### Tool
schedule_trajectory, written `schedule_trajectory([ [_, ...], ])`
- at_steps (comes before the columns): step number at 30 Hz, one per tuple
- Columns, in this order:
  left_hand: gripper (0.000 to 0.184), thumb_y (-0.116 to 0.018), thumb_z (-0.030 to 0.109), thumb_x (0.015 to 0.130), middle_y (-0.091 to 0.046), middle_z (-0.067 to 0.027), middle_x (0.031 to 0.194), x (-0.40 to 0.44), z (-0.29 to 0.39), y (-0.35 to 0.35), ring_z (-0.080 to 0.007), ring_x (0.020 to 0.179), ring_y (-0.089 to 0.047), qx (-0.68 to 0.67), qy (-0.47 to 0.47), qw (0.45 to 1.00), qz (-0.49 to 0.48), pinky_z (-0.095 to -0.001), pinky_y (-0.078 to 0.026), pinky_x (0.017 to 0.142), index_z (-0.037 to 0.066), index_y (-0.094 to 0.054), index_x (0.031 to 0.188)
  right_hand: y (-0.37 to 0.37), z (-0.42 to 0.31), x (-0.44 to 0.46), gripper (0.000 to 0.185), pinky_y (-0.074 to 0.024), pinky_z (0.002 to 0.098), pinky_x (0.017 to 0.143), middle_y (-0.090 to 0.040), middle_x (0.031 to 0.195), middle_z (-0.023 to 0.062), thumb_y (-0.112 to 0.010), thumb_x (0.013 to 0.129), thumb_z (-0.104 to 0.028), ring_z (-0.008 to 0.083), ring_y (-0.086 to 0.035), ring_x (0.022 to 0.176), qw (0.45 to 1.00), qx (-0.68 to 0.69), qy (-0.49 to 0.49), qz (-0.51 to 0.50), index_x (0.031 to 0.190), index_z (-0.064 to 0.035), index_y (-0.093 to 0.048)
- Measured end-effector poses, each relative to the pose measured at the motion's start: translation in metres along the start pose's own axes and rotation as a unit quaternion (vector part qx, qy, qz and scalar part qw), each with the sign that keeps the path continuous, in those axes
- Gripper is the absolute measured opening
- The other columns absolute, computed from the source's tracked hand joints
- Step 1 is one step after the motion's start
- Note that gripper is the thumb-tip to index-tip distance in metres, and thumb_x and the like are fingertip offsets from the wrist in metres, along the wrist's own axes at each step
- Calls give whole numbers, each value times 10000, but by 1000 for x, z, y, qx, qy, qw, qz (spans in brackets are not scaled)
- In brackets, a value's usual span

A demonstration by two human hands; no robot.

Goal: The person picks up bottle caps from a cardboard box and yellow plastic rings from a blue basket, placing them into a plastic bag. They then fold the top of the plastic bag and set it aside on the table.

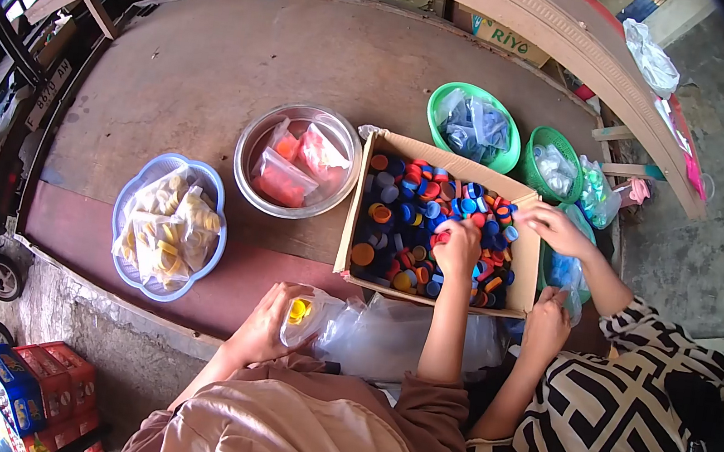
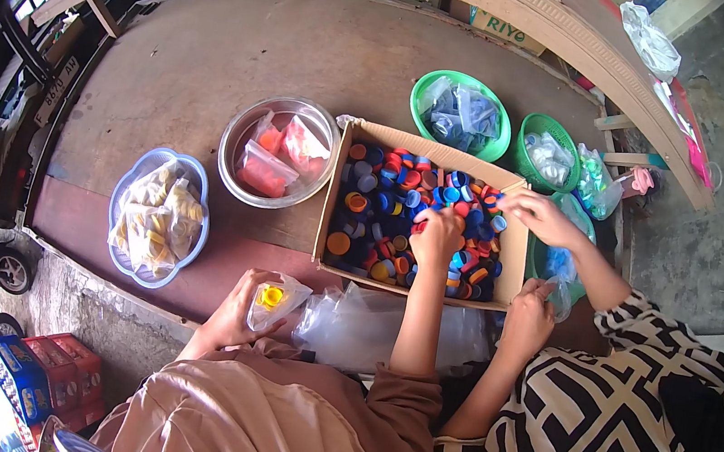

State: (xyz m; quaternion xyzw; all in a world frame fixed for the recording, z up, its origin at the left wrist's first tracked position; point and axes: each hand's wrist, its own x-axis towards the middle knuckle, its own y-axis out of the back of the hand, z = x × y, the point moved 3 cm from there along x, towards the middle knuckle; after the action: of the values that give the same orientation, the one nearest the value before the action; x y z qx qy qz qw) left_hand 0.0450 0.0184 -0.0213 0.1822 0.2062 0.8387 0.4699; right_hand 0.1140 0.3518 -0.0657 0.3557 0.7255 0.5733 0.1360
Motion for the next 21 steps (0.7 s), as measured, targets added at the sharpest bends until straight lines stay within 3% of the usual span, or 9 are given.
schedule_trajectory([
  [1,616,-766,136,679,-498,-160,1112,0,1,0,-343,1044,-502,-2,-4,1000,5,-405,-423,904,26,-431,1185,-7,0,0,238,-469,403,797,-569,859,98,-654,571,11,303,-561,951,996,20,38,-82,733,-162,-679],
  [3,593,-756,157,695,-519,-171,1082,1,3,0,-360,998,-506,-6,-13,1000,15,-422,-414,892,13,-435,1172,-28,-2,-1,238,-464,379,826,-580,908,88,-641,592,-6,287,-555,992,974,-16,9,-227,737,-187,-695],
  [4,596,-757,157,694,-519,-171,1086,1,3,0,-359,1002,-505,-4,-13,1000,16,-421,-413,895,13,-435,1174,-29,-3,0,193,-490,367,786,-632,861,79,-646,591,-39,282,-599,921,978,-39,33,-201,699,-189,-701],
  [7,609,-762,145,685,-507,-168,1106,-2,1,-2,-351,1028,-502,4,-10,1000,7,-413,-418,904,19,-433,1182,-37,2,10,160,-514,372,709,-659,754,82,-664,568,-62,291,-636,788,961,-82,0,-264,663,-184,-702],
  [8,618,-767,133,678,-497,-163,1117,-2,0,-3,-343,1047,-501,6,-9,1000,3,-407,-423,906,24,-431,1185,-37,3,11,141,-523,375,649,-662,698,93,-673,556,-78,294,-645,693,968,-97,30,-229,652,-177,-703],
  [15,629,-769,116,672,-492,-163,1121,-5,-1,0,-335,1055,-505,10,-16,1000,6,-399,-431,904,23,-422,1189,-37,10,6,91,-521,375,651,-662,706,91,-652,631,-90,292,-646,706,977,-74,-5,-200,625,-173,-691],
  [21,625,-766,120,677,-493,-163,1120,-5,-2,0,-334,1054,-507,14,-13,1000,10,-400,-432,904,25,-419,1189,-42,25,1,43,-521,403,675,-652,752,164,-604,747,-57,290,-651,709,994,54,-42,-86,741,-34,-640],
])
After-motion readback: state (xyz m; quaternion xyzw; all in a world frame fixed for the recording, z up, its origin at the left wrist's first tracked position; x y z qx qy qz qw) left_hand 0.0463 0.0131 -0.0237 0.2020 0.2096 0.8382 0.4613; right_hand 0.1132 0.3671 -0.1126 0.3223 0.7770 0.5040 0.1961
